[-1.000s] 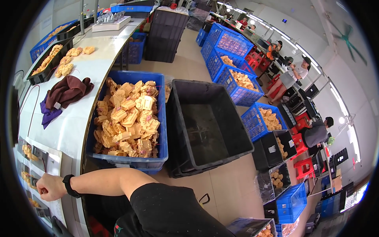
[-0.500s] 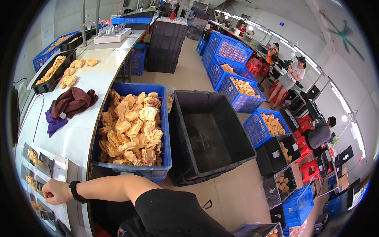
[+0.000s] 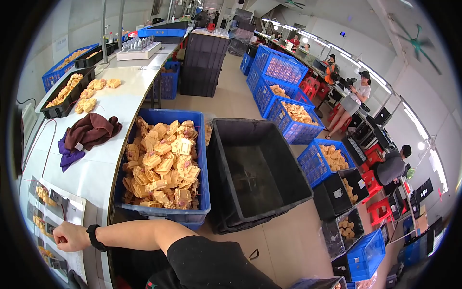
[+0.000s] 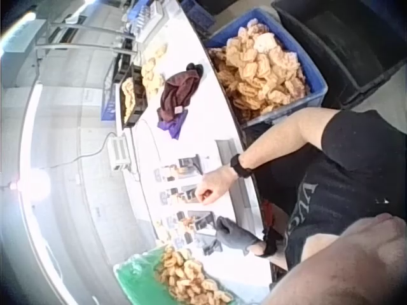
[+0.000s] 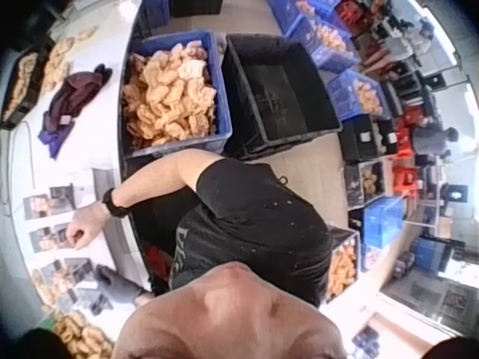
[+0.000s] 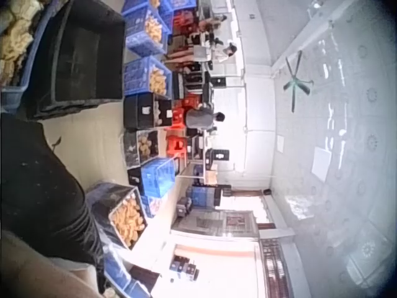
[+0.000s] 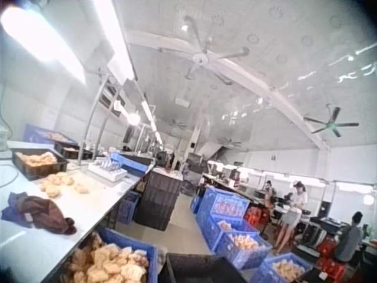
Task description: Testing and assembling yellow mechanical components on a specialized test rig.
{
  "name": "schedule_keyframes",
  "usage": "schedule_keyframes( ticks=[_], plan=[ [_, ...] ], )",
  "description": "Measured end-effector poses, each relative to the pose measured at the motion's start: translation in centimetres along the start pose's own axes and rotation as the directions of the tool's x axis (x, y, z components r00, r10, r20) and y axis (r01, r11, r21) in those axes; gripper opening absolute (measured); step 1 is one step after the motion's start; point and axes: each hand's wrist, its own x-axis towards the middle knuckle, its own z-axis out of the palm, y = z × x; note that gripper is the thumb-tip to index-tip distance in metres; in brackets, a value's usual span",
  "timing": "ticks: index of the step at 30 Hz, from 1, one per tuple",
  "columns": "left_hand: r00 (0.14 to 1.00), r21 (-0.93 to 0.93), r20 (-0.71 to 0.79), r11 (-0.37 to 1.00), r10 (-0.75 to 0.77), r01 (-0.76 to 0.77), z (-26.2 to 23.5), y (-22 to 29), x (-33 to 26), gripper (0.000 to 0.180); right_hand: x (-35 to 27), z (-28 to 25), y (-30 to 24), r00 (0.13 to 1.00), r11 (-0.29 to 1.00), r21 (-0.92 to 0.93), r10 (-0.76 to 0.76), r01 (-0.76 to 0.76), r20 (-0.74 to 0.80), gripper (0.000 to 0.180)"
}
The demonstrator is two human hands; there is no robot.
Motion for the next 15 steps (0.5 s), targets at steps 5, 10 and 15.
schedule_keyframes(
  ticks=[5, 10, 15],
  plan=[
    [1.000, 0.005, 0.010, 1.000, 0.007, -0.007, -0.08, -0.04, 0.06, 0.031, -0.03, -0.02, 0.21, 1.000, 1.000, -0.014, -0.012, 0.012, 0.002, 0.013],
    [1.000, 0.016, -0.006, 1.000, 0.004, -0.004, -0.08, 0.20, -0.08, 0.032, -0.08, -0.14, -0.16, 1.000, 1.000, -0.008, -0.004, 0.004, 0.005, 0.013],
    [1.000, 0.012, -0.005, 1.000, -0.007, 0.007, -0.24, 0.65, -0.13, 0.032, -0.09, -0.21, -0.23, 1.000, 1.000, -0.019, -0.009, 0.009, 0.004, 0.013]
  ],
)
